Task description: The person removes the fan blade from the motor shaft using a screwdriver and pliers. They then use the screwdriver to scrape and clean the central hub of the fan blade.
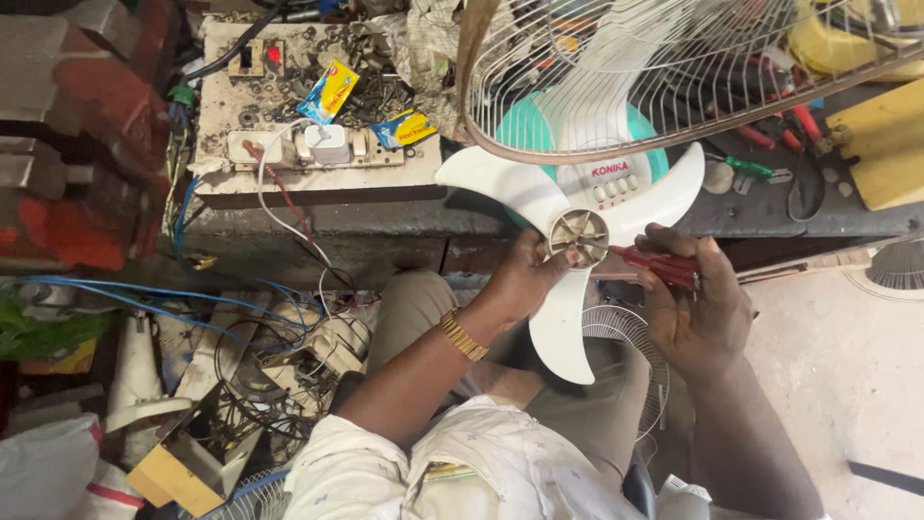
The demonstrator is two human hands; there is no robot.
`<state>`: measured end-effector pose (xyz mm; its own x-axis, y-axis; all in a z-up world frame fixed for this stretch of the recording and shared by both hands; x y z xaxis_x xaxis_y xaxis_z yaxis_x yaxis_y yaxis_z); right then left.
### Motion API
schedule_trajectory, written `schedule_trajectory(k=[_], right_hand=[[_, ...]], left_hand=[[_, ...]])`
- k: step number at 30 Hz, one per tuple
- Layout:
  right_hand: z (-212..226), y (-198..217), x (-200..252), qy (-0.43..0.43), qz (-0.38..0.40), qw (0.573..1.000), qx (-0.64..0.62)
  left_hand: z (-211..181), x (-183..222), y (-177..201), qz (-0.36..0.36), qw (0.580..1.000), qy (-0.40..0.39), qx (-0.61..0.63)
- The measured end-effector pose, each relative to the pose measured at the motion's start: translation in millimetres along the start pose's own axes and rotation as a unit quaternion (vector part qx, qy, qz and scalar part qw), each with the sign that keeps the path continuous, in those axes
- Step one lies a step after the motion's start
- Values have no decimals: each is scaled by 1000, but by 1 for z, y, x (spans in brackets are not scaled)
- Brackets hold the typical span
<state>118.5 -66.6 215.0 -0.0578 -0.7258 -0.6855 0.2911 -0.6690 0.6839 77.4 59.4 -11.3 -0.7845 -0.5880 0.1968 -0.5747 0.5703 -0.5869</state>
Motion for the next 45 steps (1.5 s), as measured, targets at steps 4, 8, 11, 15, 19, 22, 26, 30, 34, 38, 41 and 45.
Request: schedule_trajectory(k=[4,8,11,15,19,22,26,30,34,38,41,45], right_hand=[[-2,0,5,-25,3,1000,-13],[1,1,4,-19,10,1000,-20],[0,1,0,-27,23,999,-25],[0,-2,-4,-43,43,998,-32],[7,-4,-10,-13,51,997,-58],[2,-1,-9,-15,48,998,-36],[-5,6,-12,14,-25,999,44],[-7,7,-12,18,-62,996,65],[10,6,-10,51,-7,995,91],[16,6,-26,40,-6,998,40],[21,7,-15,35,-18,999,32],[21,11,-5,3,-83,994,74]], left_hand=[[-7,3,-4,5,1000,-16,13],[-11,7,-4,7,999,-27,-31],[-15,4,-5,13,998,-45,-37],[-16,3,-7,31,998,-47,10],[-12,5,-7,19,999,-15,26],[-12,4,-6,21,999,-24,12],[-14,4,-7,30,999,-38,23],[-11,6,-4,22,999,-16,17],[-1,11,-7,22,999,-17,26],[-26,4,-14,61,994,-66,64],[-7,12,-7,25,998,-25,44],[-7,11,-4,26,999,-12,31]])
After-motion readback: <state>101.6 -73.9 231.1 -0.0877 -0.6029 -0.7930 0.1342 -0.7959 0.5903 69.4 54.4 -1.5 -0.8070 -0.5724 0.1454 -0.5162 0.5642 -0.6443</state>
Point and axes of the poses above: each hand's wrist, its own x-axis away from the middle knuckle, its own y-axis out of the back of the hand, z = x × y, the point moved 10 cm from there along -x, towards the middle knuckle, and after that the axes turned 10 degrees about x, right-handed, at the moved point
